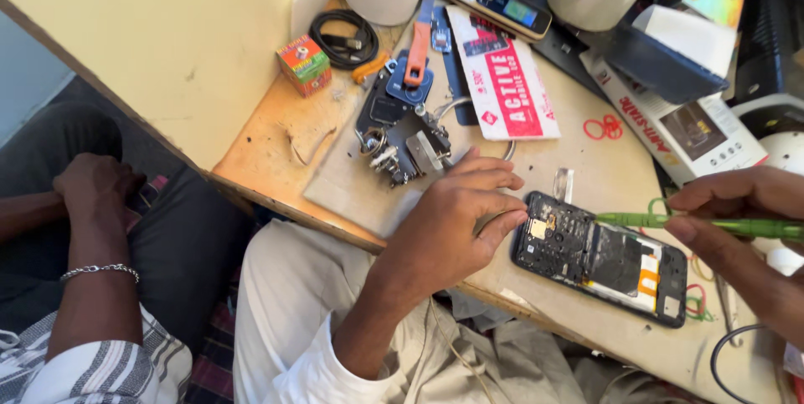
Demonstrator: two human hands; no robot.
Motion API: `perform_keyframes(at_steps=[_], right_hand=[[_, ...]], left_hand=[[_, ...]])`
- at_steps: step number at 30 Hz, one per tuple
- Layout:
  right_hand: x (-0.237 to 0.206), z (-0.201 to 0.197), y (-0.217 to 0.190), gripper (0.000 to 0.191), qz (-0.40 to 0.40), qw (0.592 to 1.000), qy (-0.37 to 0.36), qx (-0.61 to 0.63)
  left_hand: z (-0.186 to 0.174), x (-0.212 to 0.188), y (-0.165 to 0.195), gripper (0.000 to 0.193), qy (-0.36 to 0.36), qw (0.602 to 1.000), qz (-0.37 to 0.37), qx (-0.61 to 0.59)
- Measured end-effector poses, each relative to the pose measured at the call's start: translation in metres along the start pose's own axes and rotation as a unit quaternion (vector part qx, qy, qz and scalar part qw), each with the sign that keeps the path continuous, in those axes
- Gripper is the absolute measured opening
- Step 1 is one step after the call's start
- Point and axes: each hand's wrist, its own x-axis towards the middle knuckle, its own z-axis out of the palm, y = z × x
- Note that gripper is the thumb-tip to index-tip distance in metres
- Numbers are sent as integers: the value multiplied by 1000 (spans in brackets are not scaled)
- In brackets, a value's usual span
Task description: The person repairs a disassembled smartphone at a cluttered workbench, using a green pry tool to work around the phone's frame and internal components. They briefly handle and test a feature phone, then pick up a smartphone and interact with its screen before setting it down.
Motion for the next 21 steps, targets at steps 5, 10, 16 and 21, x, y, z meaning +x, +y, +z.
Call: perform_keyframes(at_steps=[5,10,16,21], right_hand=[[10,-1,-29,23,45,992,-11,-119],[29,6,-70,26,55,994,-43,-84],[38,10,-73,26,76,991,-74,-86],[51,17,-63,25,78,987,-87,-106]], left_hand=[[3,1,5,16,4,999,2,42],[2,2,8,14,14,998,15,66],[0,2,7,18,38,999,-8,23],[-3,0,7,32,-12,999,-12,39]])
